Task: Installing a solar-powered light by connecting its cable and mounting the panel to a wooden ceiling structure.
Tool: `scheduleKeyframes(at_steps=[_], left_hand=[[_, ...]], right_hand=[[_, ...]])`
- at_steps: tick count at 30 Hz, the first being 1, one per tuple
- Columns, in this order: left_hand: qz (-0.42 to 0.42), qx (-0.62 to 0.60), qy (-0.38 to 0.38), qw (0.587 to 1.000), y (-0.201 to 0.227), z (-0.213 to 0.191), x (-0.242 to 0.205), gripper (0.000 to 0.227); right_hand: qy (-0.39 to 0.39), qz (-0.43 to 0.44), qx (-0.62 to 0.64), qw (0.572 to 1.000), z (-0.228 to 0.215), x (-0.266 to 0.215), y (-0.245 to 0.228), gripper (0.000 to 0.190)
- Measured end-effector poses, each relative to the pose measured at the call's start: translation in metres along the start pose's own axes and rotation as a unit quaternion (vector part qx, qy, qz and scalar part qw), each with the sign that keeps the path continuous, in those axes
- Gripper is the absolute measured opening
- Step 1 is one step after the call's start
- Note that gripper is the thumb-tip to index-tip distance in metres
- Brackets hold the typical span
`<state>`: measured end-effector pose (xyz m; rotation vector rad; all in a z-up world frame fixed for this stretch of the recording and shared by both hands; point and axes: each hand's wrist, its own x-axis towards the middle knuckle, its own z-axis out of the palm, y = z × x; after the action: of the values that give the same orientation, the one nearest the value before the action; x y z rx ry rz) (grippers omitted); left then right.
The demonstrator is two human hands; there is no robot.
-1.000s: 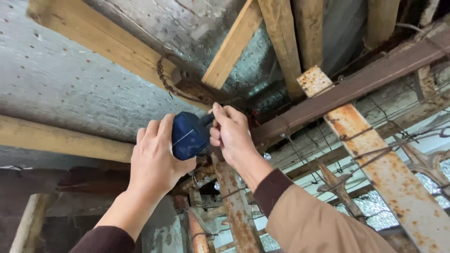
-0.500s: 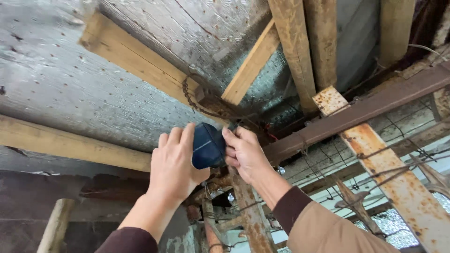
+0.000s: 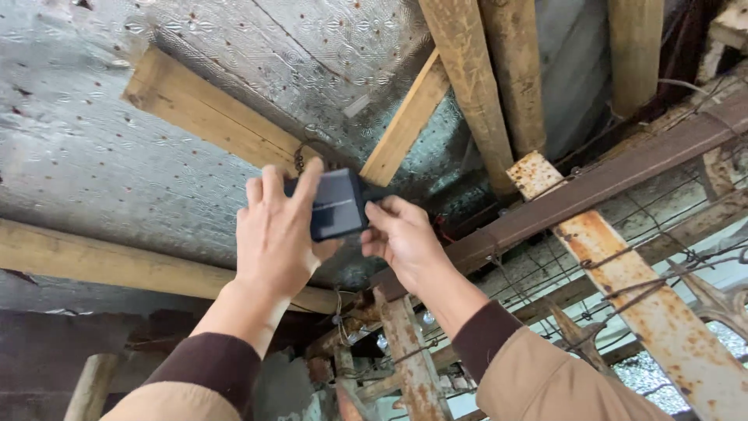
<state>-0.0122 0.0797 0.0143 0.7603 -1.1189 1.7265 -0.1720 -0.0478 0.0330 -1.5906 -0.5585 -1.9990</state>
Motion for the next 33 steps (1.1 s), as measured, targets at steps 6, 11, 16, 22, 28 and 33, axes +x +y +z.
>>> scheduleKeyframes(at_steps=[6, 11, 16, 22, 28, 33], left_hand=[[-0.078, -0.143, 0.039, 0.986, -0.011, 0.028, 0.009, 0.126], [-0.082, -0.200, 0.024, 0.976, -0.020, 0.028, 0.021, 0.120], [-0.100, -0.195, 0.020, 0.975, -0.027, 0.025, 0.028, 0.117], [-0.094, -0.186, 0.009, 0.978, -0.034, 0.022, 0.039, 0.118], [-0.065, -0.120, 0.024, 0.990, -0.032, 0.022, 0.040, 0.113], [-0.077, -0.065, 0.019, 0.995, -0.038, 0.029, 0.024, 0.112]], right_hand=[[0.010, -0.018, -0.003, 1.000, 0.010, 0.030, -0.008, 0.017], [0.013, -0.019, -0.023, 0.999, 0.010, 0.043, -0.016, 0.019], [0.010, -0.028, -0.018, 0.999, 0.024, 0.039, -0.028, 0.023], [-0.007, -0.069, -0.041, 0.997, 0.034, 0.022, -0.038, 0.053], [-0.004, -0.106, -0.093, 0.990, 0.033, 0.017, -0.044, 0.061], [-0.004, -0.089, -0.147, 0.985, 0.016, 0.024, -0.044, 0.037]])
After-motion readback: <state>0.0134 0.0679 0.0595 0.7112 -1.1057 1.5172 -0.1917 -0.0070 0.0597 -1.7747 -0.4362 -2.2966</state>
